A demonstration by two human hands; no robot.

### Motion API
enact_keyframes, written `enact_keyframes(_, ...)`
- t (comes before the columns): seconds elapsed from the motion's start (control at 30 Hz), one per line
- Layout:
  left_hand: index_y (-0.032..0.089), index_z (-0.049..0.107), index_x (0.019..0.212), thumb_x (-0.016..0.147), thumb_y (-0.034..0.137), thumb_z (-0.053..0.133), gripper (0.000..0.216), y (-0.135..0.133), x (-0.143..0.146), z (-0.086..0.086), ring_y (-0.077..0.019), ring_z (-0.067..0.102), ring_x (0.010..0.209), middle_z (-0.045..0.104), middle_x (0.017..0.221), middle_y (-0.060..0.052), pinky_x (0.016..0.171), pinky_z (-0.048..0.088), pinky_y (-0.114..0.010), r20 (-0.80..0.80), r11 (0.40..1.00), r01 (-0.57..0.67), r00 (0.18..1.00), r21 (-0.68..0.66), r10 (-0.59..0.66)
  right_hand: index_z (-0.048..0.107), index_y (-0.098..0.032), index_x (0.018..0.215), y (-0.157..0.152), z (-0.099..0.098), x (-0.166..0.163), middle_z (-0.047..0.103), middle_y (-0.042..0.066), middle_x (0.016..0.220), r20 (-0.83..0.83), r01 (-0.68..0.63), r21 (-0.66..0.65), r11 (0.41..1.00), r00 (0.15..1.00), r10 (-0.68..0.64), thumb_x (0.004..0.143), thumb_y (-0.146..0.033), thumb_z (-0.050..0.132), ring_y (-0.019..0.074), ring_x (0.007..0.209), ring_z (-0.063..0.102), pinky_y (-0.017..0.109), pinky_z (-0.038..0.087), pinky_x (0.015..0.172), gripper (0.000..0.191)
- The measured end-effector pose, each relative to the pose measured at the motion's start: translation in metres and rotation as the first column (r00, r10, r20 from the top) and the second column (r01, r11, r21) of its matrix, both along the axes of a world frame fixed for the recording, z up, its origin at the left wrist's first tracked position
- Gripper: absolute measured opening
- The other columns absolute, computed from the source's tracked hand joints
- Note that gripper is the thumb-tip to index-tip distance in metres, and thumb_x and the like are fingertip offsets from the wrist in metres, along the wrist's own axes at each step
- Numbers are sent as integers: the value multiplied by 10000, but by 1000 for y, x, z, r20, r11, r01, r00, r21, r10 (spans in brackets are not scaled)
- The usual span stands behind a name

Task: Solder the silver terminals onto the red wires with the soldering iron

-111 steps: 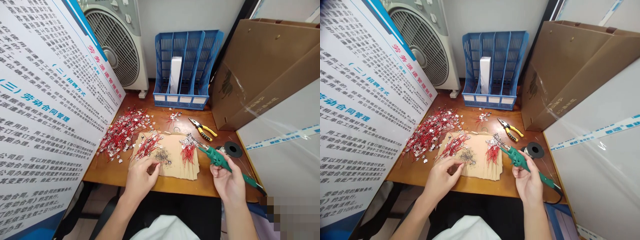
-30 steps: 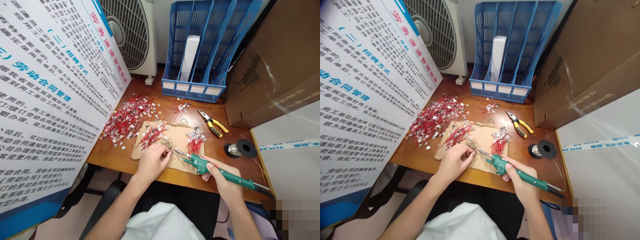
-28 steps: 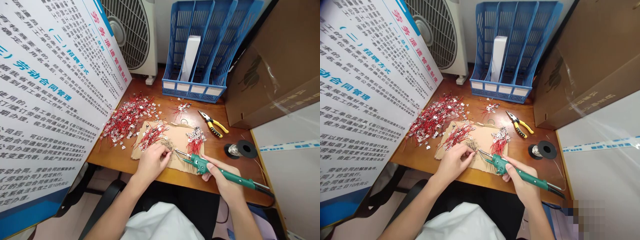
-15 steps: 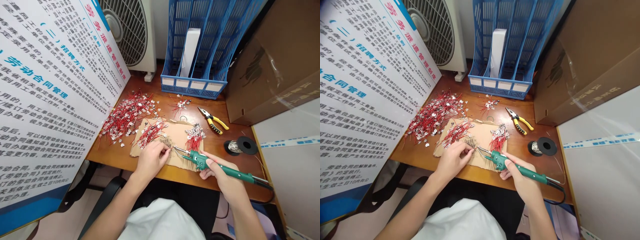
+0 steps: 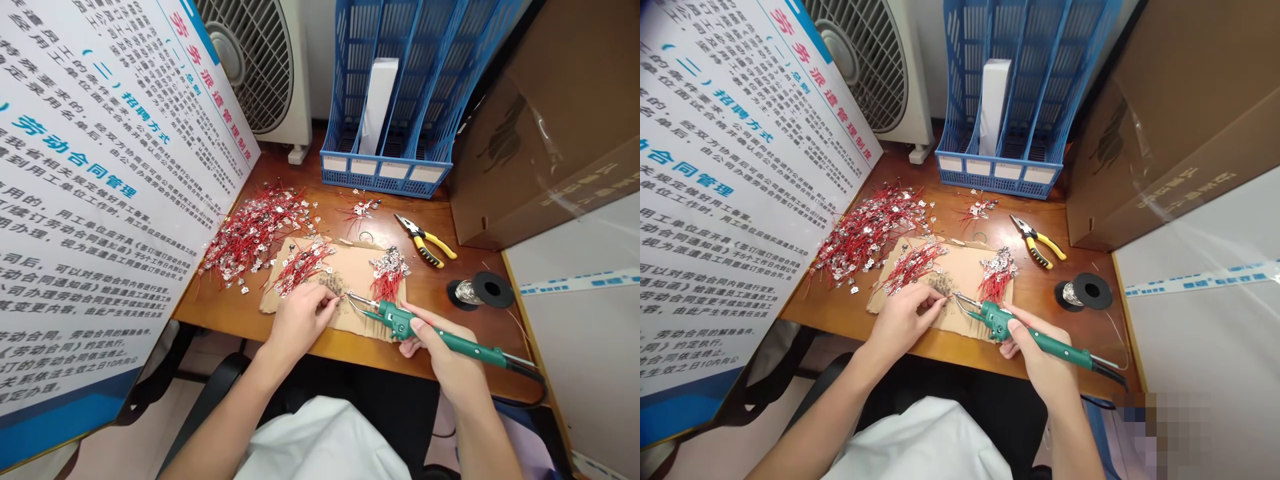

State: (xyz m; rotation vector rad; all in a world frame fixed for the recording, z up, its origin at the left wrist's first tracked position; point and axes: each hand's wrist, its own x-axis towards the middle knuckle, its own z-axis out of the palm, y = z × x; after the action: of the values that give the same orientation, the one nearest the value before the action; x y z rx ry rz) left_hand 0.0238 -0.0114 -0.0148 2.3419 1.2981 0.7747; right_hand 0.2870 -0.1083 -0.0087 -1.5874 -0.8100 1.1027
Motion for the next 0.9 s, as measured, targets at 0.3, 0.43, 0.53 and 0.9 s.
enact_keyframes(0.3,225,726,886,1064,180,757,187,-1,1,0,-203,687,786,750,835,-16,741,508,-318,-5,1000,-23,1000,-22,23,896,-134,1346,-2,-4,2,805,55,686,11,-20,8,1000,1000,20,1014,-460,814,229,580,759,357,672,658,472)
enact_keyframes(0.43,223,722,872,1049,169,770,191,-1,1,0,-204,684,779,745,829,-14,742,504,-316,-6,999,-30,1000,-37,30,913,-151,1310,-3,-2,1,802,51,672,20,-16,10,1000,1000,15,1009,-463,813,218,582,763,330,673,667,444)
enact_keyframes(0.53,221,720,869,1057,171,762,199,-1,1,1,-200,671,763,739,826,-13,736,498,-313,-4,999,-30,1000,-42,30,907,-152,1326,-2,-6,6,810,57,682,23,-36,17,999,999,36,1006,-483,819,225,590,774,335,686,672,469)
enact_keyframes(0.9,221,717,867,1058,177,765,202,-2,2,-1,-200,659,762,728,816,-11,739,497,-315,9,998,-46,999,-31,46,905,-142,1328,-4,-23,19,823,87,691,1,-75,72,995,997,75,985,-550,861,260,572,792,379,714,633,535)
